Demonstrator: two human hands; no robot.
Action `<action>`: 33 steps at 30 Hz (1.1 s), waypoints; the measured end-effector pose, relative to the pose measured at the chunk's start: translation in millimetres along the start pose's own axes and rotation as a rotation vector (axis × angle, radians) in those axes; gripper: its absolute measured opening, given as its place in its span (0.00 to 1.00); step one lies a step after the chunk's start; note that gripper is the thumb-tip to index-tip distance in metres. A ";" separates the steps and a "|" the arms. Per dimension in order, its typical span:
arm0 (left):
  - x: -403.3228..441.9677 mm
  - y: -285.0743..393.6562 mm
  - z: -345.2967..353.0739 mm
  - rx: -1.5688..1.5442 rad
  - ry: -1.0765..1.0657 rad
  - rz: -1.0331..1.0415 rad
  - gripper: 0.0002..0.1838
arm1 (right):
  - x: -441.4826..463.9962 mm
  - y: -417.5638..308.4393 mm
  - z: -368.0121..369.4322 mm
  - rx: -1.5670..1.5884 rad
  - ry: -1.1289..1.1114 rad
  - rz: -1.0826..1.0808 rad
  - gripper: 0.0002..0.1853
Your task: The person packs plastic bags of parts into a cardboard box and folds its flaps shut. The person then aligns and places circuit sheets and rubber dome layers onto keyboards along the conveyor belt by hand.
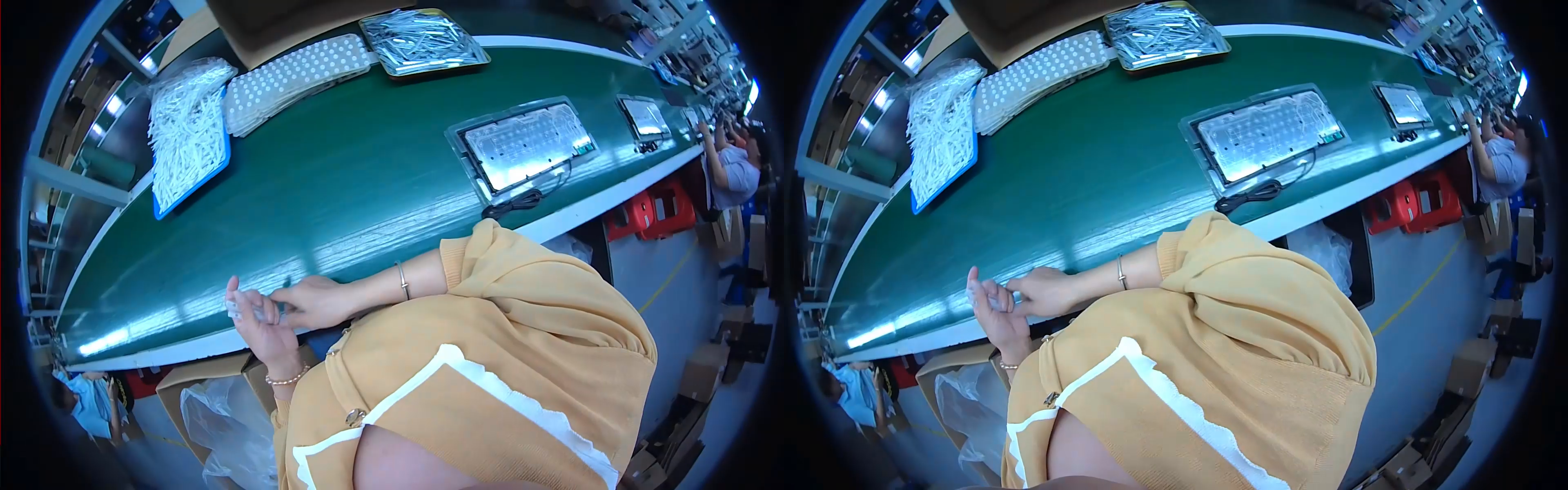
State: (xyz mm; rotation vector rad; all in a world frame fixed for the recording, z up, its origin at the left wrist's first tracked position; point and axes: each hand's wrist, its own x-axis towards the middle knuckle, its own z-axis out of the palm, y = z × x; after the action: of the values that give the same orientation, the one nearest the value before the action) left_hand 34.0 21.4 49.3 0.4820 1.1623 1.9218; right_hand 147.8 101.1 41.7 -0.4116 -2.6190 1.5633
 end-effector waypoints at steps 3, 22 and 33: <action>-9.0 -0.4 11.7 0.034 0.024 0.100 0.21 | 3.9 12.8 15.1 0.471 0.112 0.093 0.16; 10.4 -58.5 -39.9 0.947 0.105 0.481 0.11 | -11.2 78.5 -121.7 -0.410 0.634 -0.018 0.11; 8.6 -67.6 -20.4 1.216 -0.035 0.432 0.09 | -72.8 203.8 -304.0 -0.987 0.738 0.881 0.13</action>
State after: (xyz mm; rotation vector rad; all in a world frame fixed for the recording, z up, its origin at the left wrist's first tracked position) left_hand 45.6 33.3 -19.9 1.4729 2.2703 1.2841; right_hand 315.3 433.6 16.5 -1.8973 -2.3859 -0.1331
